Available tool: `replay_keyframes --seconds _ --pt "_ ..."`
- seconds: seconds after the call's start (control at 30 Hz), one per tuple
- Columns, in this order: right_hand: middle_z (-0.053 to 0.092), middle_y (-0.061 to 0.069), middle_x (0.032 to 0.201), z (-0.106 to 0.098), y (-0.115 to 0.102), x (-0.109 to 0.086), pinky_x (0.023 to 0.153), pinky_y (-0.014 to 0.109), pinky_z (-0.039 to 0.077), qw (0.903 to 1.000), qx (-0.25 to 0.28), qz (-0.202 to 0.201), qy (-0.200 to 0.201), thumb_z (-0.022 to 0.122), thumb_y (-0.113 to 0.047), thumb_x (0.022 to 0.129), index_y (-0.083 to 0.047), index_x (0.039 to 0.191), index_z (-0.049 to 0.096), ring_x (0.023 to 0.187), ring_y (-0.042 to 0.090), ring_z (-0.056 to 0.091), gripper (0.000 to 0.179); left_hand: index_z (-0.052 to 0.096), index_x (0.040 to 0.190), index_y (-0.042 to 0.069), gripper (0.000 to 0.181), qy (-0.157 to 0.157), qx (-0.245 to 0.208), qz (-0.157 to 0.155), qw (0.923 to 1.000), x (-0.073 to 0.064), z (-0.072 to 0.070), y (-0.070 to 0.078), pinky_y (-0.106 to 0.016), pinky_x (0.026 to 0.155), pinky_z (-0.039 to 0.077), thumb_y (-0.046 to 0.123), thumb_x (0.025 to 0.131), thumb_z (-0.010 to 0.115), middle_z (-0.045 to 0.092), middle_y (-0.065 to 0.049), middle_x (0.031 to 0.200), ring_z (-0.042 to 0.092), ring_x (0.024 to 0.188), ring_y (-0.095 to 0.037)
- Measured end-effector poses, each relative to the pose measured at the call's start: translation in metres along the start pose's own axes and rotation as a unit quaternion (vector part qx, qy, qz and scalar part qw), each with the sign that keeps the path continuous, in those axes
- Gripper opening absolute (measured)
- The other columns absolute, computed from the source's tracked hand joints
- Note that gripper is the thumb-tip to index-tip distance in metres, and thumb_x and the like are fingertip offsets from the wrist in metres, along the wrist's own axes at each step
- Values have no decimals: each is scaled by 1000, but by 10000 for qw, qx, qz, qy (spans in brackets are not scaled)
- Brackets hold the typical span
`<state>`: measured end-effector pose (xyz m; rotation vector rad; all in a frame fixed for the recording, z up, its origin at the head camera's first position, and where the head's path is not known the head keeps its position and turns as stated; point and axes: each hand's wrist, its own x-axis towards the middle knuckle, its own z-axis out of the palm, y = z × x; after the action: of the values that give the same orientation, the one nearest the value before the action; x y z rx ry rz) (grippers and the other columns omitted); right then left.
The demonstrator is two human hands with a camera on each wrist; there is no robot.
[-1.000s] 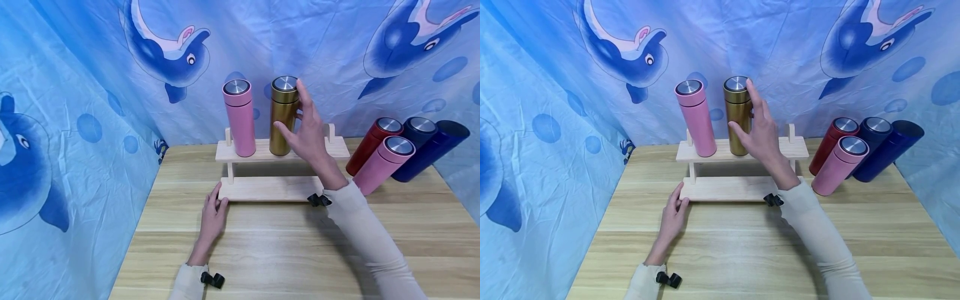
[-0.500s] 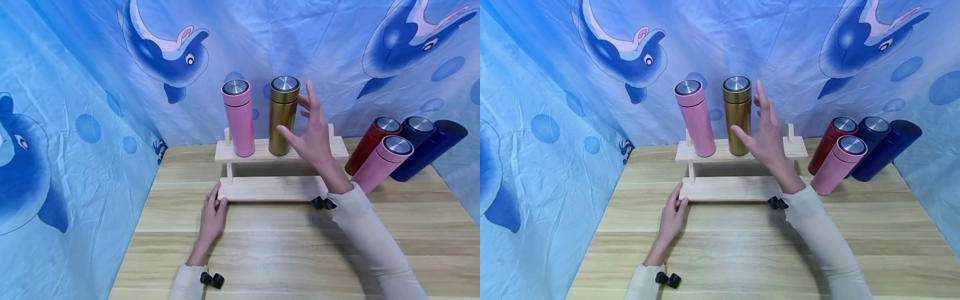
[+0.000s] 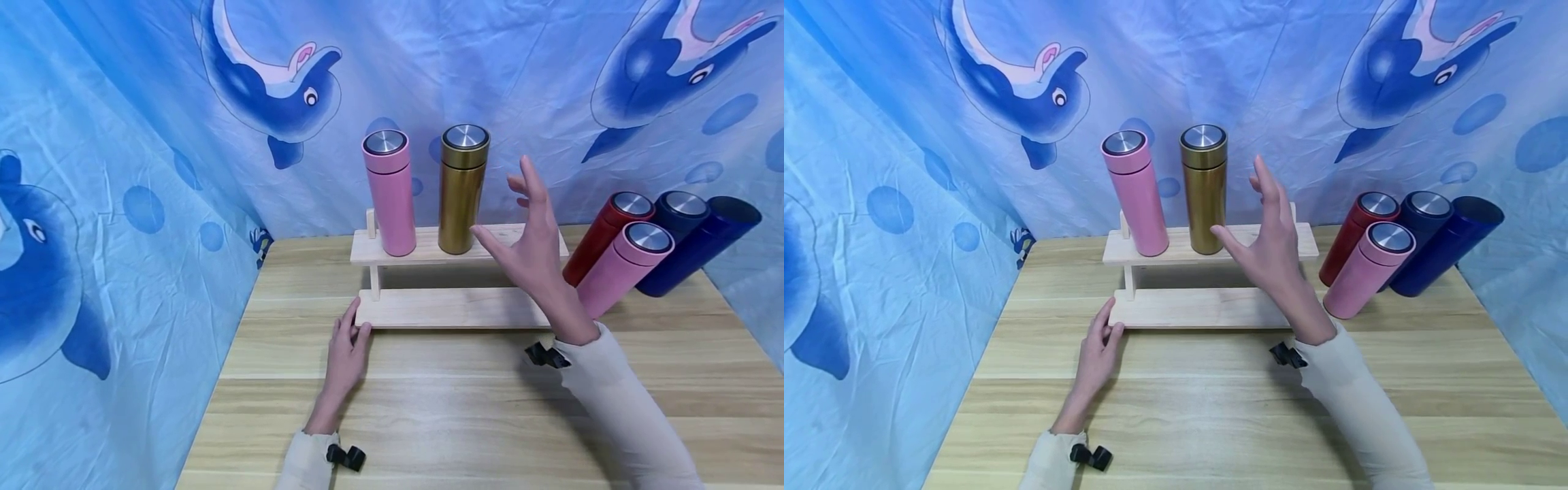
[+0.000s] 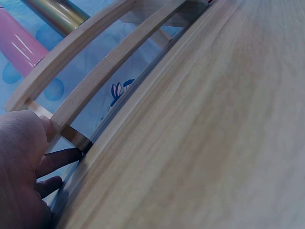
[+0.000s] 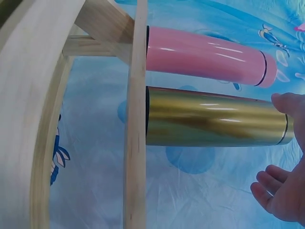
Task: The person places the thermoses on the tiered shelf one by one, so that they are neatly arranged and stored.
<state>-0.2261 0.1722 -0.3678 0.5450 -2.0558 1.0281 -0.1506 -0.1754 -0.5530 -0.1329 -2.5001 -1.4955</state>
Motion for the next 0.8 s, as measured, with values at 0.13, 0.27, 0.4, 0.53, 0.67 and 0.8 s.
replay_keyframes --seconds 0.13,0.27,0.4,0.53,0.67,0.8 --pt "55 24 155 -6 -2 -10 115 49 49 9998 40 148 108 93 -16 87 -12 174 29 146 36 53 108 41 172 12 60 -31 1 -43 10000 0 -1 0 -54 141 9 23 116 61 52 3 71 46 63 -13" --pt "58 22 154 -14 -3 -20 115 45 48 9991 127 296 290 93 -21 89 -13 172 34 144 36 54 102 40 173 14 60 -96 34 -137 9999 0 -1 0 -53 141 8 25 117 60 51 3 71 44 62 -14" --pt "60 21 152 -21 -3 -31 116 39 47 9983 133 288 479 87 -48 96 -11 169 38 141 37 56 96 40 173 15 60 -96 76 -187 9998 0 -1 0 -56 141 8 25 117 60 51 3 72 45 64 -13" --pt "62 24 147 -28 -1 -41 115 31 46 9974 57 199 697 77 -67 97 -4 165 42 137 38 58 100 39 173 15 61 -94 44 -184 9998 0 0 2 -54 141 8 25 116 61 52 2 72 45 64 -14" --pt "63 28 143 -35 3 -50 113 27 45 9965 90 129 824 77 -68 97 3 161 44 134 39 60 101 39 173 14 61 -74 56 -171 9998 0 0 3 -51 141 8 24 116 61 50 3 72 43 63 -15" --pt "63 31 141 -43 6 -58 113 25 45 9967 103 184 783 77 -68 97 3 160 45 133 34 60 100 40 173 14 61 -27 90 -142 9999 0 1 2 -54 141 9 22 116 61 52 1 72 45 63 -15"
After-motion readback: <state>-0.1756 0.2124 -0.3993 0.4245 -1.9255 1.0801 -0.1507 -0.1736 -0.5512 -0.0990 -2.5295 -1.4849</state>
